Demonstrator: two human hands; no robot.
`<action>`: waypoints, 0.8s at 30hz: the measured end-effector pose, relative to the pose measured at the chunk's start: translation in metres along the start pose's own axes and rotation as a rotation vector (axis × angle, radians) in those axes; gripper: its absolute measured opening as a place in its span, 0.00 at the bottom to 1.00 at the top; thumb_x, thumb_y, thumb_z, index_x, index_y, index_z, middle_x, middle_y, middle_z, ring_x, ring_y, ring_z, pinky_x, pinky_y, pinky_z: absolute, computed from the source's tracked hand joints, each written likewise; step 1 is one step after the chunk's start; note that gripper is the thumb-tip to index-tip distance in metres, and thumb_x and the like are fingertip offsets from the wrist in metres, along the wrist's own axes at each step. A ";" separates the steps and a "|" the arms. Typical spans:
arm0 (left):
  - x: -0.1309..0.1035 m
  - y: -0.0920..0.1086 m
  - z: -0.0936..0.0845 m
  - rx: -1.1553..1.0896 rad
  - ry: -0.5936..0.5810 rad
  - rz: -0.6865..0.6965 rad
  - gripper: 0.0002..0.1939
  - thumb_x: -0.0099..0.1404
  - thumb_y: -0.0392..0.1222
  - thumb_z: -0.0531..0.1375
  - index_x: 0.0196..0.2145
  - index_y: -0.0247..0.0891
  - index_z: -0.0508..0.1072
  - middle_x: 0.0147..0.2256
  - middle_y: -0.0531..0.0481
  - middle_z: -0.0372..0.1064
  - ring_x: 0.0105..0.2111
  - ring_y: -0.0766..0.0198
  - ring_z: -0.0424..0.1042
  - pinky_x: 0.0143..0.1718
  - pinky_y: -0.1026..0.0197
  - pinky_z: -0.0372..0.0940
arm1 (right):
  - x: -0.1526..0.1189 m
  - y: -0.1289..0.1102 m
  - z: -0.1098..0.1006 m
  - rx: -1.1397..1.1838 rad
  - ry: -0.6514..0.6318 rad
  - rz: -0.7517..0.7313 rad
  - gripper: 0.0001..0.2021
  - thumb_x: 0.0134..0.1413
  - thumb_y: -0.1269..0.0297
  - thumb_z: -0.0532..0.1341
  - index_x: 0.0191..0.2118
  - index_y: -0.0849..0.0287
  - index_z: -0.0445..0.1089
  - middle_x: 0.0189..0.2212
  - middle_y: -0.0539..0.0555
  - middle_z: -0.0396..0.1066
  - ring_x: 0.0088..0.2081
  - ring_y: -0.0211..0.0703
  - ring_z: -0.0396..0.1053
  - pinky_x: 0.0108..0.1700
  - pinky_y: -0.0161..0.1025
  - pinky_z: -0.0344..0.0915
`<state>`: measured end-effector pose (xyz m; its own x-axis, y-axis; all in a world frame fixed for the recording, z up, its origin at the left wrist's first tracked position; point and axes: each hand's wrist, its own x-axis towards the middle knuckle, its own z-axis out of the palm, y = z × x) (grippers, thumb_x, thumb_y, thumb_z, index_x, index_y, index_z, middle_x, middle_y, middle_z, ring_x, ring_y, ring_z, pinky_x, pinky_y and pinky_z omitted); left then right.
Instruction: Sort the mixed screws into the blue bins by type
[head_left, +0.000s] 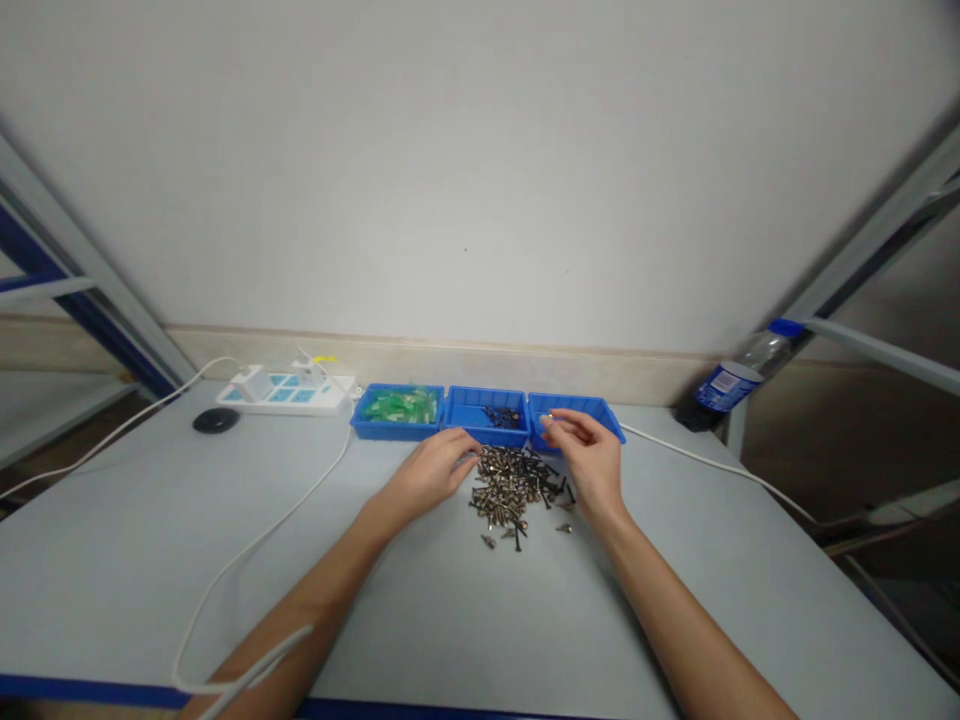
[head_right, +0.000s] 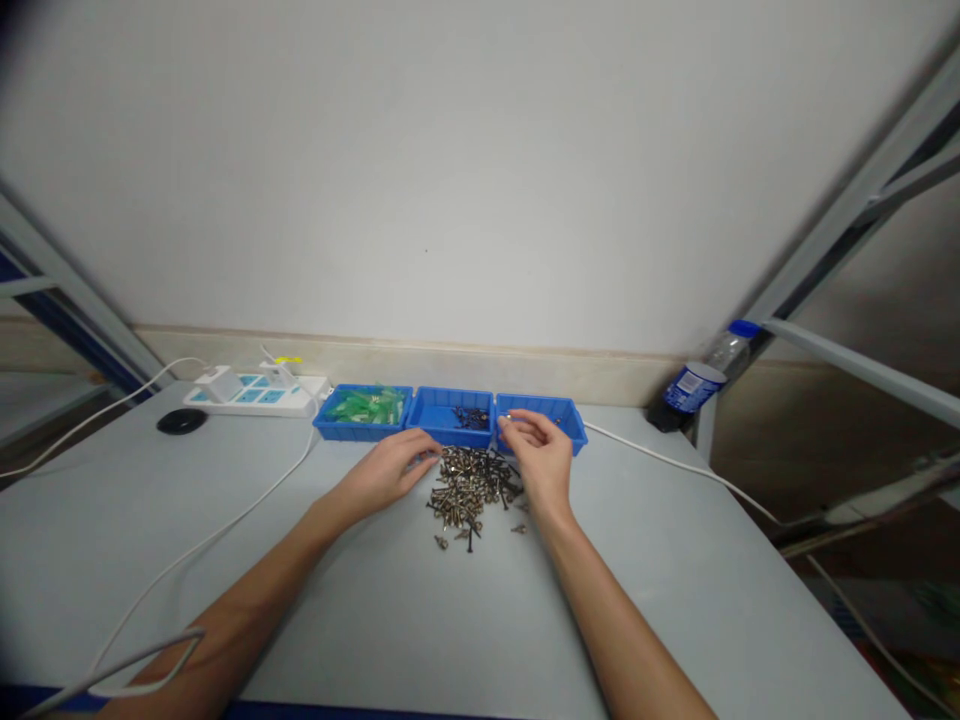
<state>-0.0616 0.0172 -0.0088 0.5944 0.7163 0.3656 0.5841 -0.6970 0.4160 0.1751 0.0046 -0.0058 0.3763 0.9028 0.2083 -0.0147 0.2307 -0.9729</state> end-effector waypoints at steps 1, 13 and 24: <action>0.000 0.001 -0.002 0.019 0.020 -0.011 0.07 0.72 0.37 0.56 0.42 0.37 0.74 0.41 0.44 0.75 0.43 0.57 0.74 0.47 0.54 0.69 | 0.003 0.000 -0.003 -0.040 0.057 -0.041 0.22 0.43 0.51 0.73 0.41 0.62 0.76 0.27 0.55 0.78 0.28 0.44 0.75 0.35 0.41 0.74; 0.000 0.003 -0.007 0.160 0.197 -0.031 0.07 0.72 0.34 0.55 0.41 0.37 0.74 0.41 0.44 0.74 0.43 0.57 0.74 0.47 0.54 0.71 | 0.078 -0.023 0.031 -0.969 -0.672 -0.409 0.11 0.44 0.77 0.66 0.35 0.58 0.80 0.32 0.58 0.80 0.40 0.52 0.75 0.47 0.43 0.67; 0.000 0.008 -0.010 0.134 0.225 -0.005 0.07 0.72 0.34 0.55 0.42 0.37 0.73 0.41 0.44 0.75 0.43 0.56 0.74 0.48 0.53 0.71 | 0.093 -0.022 0.049 -0.824 -0.746 -0.209 0.04 0.44 0.74 0.68 0.30 0.62 0.78 0.28 0.59 0.79 0.35 0.50 0.76 0.41 0.43 0.68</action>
<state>-0.0626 0.0121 0.0021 0.4621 0.6988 0.5461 0.6639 -0.6808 0.3094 0.1649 0.1016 0.0404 -0.3509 0.9294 0.1141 0.7026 0.3419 -0.6241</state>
